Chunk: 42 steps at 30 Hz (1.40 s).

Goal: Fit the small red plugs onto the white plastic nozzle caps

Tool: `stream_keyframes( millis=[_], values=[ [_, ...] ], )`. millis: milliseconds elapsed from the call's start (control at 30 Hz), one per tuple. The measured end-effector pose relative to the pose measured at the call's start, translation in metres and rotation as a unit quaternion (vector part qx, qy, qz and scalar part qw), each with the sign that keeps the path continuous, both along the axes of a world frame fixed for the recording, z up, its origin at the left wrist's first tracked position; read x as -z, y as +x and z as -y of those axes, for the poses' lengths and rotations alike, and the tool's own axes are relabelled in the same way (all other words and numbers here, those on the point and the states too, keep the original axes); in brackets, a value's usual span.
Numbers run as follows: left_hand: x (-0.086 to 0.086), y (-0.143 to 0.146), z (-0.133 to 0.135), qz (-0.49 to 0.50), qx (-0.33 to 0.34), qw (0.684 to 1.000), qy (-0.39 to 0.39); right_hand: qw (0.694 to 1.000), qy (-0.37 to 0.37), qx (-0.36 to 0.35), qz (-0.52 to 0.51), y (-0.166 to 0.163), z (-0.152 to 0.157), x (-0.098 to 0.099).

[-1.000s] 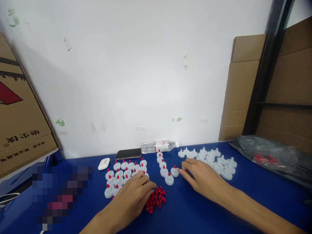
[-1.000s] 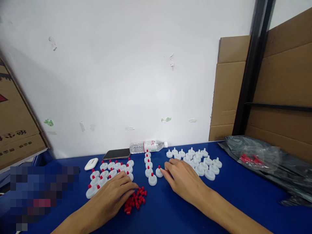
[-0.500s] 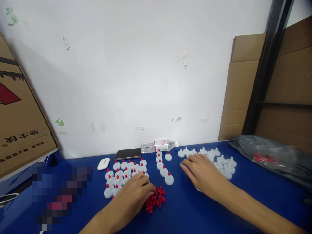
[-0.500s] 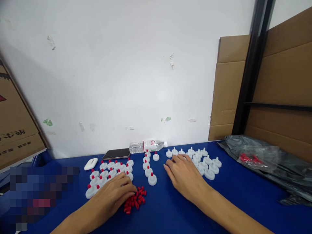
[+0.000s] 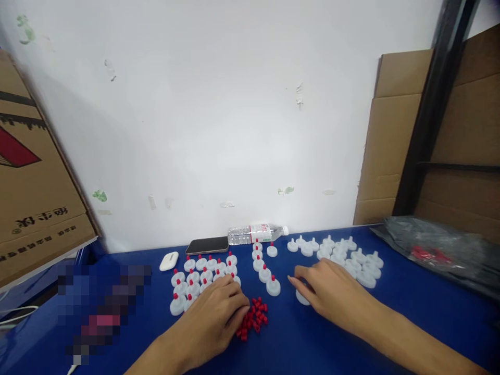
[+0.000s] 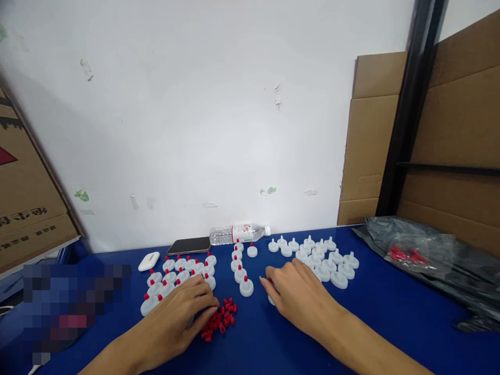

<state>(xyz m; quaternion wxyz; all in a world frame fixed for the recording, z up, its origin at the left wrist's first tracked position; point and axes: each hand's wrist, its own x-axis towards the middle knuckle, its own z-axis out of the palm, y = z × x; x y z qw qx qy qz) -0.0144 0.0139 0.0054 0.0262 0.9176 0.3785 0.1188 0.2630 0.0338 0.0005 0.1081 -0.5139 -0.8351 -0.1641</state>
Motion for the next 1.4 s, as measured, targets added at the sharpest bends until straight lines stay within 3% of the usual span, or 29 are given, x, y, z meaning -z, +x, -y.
stream_keyframes(
  millis=[133,300,567,800,900,1033,1133,1400],
  values=[
    [0.004,-0.004,-0.003,-0.011,0.011,1.0,0.002,0.997,-0.046,-0.025,-0.055,-0.001,0.001,-0.001],
    [0.011,-0.008,-0.012,-0.004,0.027,1.0,0.016,0.996,-0.08,-0.02,-0.04,0.001,-0.003,0.007],
    [0.016,-0.007,-0.016,0.039,0.006,0.998,0.038,0.998,-0.042,-0.028,-0.035,-0.001,-0.001,0.007],
    [0.009,0.001,-0.006,0.198,0.011,0.978,0.071,0.98,0.031,-0.156,-0.122,-0.013,0.017,0.003],
    [0.009,0.008,0.0,0.28,0.008,0.959,0.044,0.972,0.042,-0.195,-0.126,-0.02,0.025,0.006],
    [0.01,0.02,0.012,0.351,-0.047,0.934,-0.033,0.966,0.056,-0.22,-0.125,-0.025,0.031,0.01],
    [0.01,0.024,0.019,0.363,-0.055,0.927,-0.077,0.96,0.074,-0.234,-0.134,-0.026,0.031,0.011],
    [0.011,0.026,0.018,0.375,-0.074,0.92,-0.089,0.945,0.116,-0.24,-0.19,-0.025,0.03,0.008]
  ],
)
